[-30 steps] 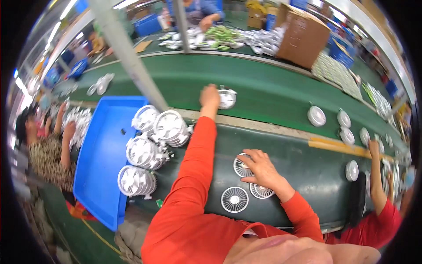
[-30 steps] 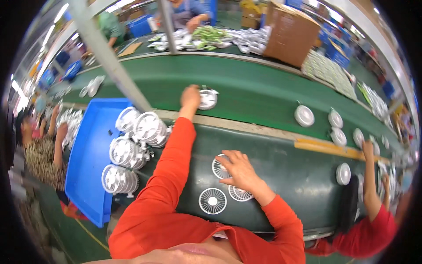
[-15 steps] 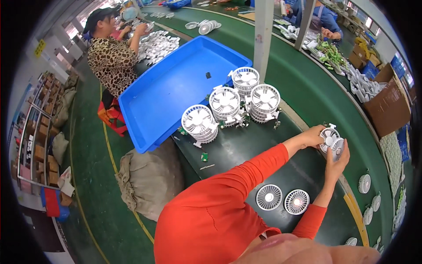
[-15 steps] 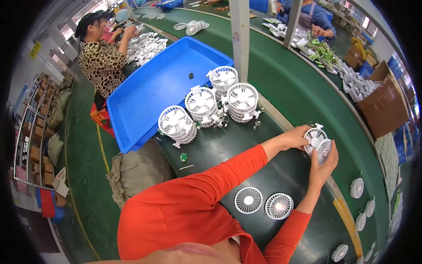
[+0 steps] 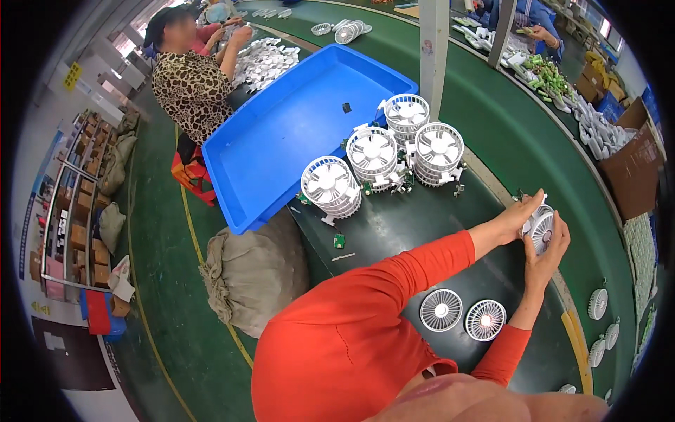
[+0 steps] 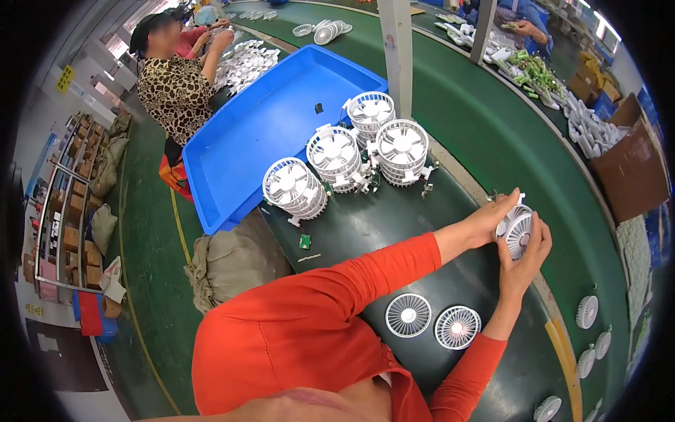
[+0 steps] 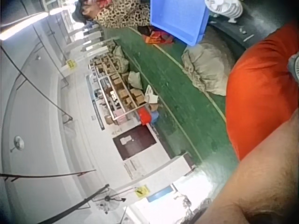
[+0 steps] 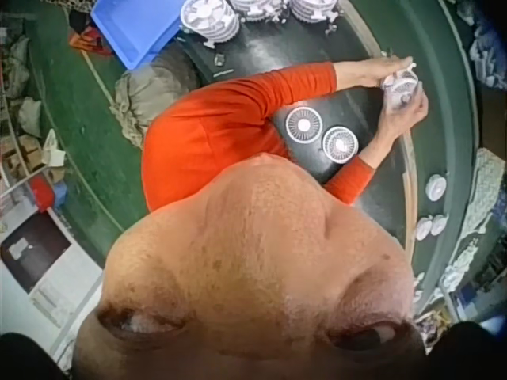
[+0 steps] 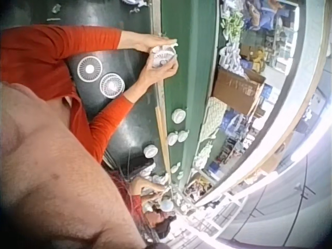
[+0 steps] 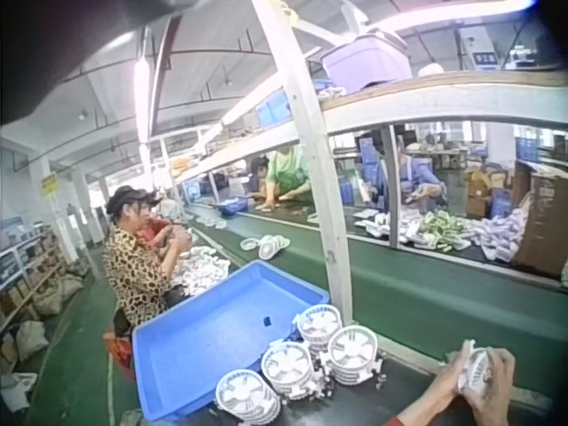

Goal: The person assembles portable fans by picking up fan bodies and grilles from a conveyor belt, snapping the grilles onto the housings by hand, and arranging them on the work surface.

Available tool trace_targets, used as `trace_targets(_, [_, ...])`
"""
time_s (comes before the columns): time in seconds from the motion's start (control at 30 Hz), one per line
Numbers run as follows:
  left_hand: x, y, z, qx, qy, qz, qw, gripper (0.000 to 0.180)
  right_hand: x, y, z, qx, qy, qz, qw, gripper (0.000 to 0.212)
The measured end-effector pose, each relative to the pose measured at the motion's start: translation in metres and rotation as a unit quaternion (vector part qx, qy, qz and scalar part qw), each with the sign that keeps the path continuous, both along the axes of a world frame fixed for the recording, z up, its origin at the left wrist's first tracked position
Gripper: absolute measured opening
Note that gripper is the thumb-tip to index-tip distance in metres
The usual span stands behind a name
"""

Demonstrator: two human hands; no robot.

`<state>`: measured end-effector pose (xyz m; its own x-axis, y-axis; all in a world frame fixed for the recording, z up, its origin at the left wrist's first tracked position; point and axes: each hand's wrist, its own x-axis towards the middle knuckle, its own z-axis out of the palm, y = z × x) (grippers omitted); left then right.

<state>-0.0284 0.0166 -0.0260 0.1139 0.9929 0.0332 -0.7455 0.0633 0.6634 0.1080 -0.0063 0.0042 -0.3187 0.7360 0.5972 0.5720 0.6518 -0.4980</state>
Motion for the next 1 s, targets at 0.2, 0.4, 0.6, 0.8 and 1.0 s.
trace_targets(0.2, [0.020, -0.013, 0.014, -0.040, -0.040, 0.000, 0.998, 0.044, -0.003, -0.001, -0.004, 0.041, -0.022, 0.017, 0.999, 0.074])
trace_targets(0.4, [0.055, -0.027, 0.015, 0.202, 0.351, 0.386, 0.829, 0.032, -0.011, 0.012, -0.024, -0.139, 0.214, 0.009, 0.967, 0.056])
trace_targets(0.6, [0.035, -0.042, 0.031, 0.238, 0.378, 0.389, 0.805, 0.043, -0.020, -0.006, -0.013, -0.330, 0.450, 0.123, 0.821, 0.051])
trace_targets(0.8, [0.031, -0.038, 0.014, 0.239, 0.479, 0.336, 0.775, 0.047, 0.000, 0.011, -0.020, -0.357, 0.410, 0.085, 0.835, 0.048])
trace_targets(1.0, [-0.042, -0.063, 0.064, 0.313, 0.637, 0.369, 0.600, 0.043, 0.083, 0.029, -0.019, 0.056, 0.006, -0.230, 0.972, 0.057])
